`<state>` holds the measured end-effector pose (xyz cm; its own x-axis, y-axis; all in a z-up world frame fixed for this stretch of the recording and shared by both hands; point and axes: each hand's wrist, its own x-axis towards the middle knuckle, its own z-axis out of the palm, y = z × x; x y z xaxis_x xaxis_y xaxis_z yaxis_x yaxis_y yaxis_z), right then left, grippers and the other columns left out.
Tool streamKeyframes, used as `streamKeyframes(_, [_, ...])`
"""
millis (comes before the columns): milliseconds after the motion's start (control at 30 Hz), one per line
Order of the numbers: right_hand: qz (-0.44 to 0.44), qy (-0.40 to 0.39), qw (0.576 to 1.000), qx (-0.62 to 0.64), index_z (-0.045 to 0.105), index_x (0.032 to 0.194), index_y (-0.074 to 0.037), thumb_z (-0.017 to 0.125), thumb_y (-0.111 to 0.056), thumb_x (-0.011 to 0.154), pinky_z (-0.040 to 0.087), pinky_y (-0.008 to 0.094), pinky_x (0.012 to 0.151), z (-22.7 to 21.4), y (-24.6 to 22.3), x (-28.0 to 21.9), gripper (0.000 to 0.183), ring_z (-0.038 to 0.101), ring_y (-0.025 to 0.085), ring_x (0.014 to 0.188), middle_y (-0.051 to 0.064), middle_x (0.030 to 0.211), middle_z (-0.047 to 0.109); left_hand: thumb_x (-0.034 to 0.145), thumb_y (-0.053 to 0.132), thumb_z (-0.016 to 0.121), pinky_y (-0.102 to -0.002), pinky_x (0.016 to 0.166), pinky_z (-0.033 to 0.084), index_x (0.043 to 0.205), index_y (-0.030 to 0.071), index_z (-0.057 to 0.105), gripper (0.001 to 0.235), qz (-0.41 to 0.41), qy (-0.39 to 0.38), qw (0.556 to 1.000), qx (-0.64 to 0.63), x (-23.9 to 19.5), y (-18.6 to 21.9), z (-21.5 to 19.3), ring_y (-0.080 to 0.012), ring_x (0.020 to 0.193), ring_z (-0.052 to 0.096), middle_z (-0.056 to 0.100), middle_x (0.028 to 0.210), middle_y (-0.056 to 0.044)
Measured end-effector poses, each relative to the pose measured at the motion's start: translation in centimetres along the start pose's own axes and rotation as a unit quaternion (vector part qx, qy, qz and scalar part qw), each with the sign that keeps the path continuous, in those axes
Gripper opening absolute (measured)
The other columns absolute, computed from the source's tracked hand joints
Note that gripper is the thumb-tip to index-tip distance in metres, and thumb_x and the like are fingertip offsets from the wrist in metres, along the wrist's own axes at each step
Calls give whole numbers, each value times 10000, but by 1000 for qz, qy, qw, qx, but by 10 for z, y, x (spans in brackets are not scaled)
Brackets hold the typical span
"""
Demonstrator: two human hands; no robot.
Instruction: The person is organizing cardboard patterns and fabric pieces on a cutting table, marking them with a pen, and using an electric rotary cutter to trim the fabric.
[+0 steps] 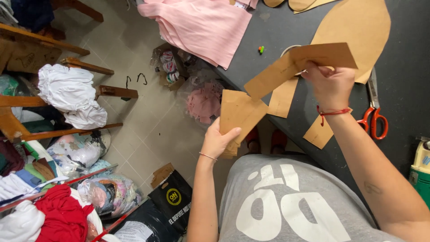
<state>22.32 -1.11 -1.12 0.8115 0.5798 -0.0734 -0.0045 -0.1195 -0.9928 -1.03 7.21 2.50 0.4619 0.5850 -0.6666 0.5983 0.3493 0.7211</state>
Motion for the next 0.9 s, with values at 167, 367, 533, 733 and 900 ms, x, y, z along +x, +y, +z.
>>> streamKeyframes(167, [-164, -3, 982, -93, 592, 882, -40, 650, -61, 855, 470, 235, 584, 50, 30, 21, 67, 573, 119, 703, 46, 809, 602, 646, 230, 636, -273, 751, 519, 1074, 95, 538, 459, -24, 98, 992, -78, -14, -6, -23, -151, 893, 596, 619, 1016, -44])
streamKeyframes(367, [-550, -52, 714, -431, 631, 807, -120, 579, 49, 929, 244, 488, 1102, 68, 83, 43, 214, 689, 203, 962, 38, 1090, 689, 760, 204, 558, -298, 845, 473, 1114, 27, 477, 404, 69, 61, 965, -247, -5, -40, -27, -172, 975, 556, 573, 1090, -91])
streamKeyframes(533, [-436, -165, 790, -398, 598, 1019, -9, 452, 210, 610, 215, 673, 939, 57, 62, 12, 486, 566, 345, 1064, 127, 1183, 596, 700, 240, 633, -293, 865, 467, 1038, 41, 519, 409, 91, 91, 967, -218, 0, -41, -19, -171, 969, 566, 597, 1051, -83])
streamKeyframes(733, [97, -205, 972, -62, 603, 972, -33, 452, -228, 890, 558, 235, 581, 37, -32, -50, 260, 528, 111, 731, 61, 918, 587, 588, 204, 714, -272, 786, 505, 1038, 55, 523, 512, 63, 67, 970, -226, 12, -19, 7, -150, 882, 587, 620, 979, -60])
streamKeyframes(900, [125, -114, 985, 41, 554, 978, 49, 463, -216, 880, 526, 272, 545, -3, -25, -61, 296, 576, 204, 587, 165, 768, 580, 571, 188, 762, -311, 790, 495, 1027, 86, 537, 519, 88, 26, 974, -207, 18, -3, 27, -147, 880, 580, 623, 941, -52])
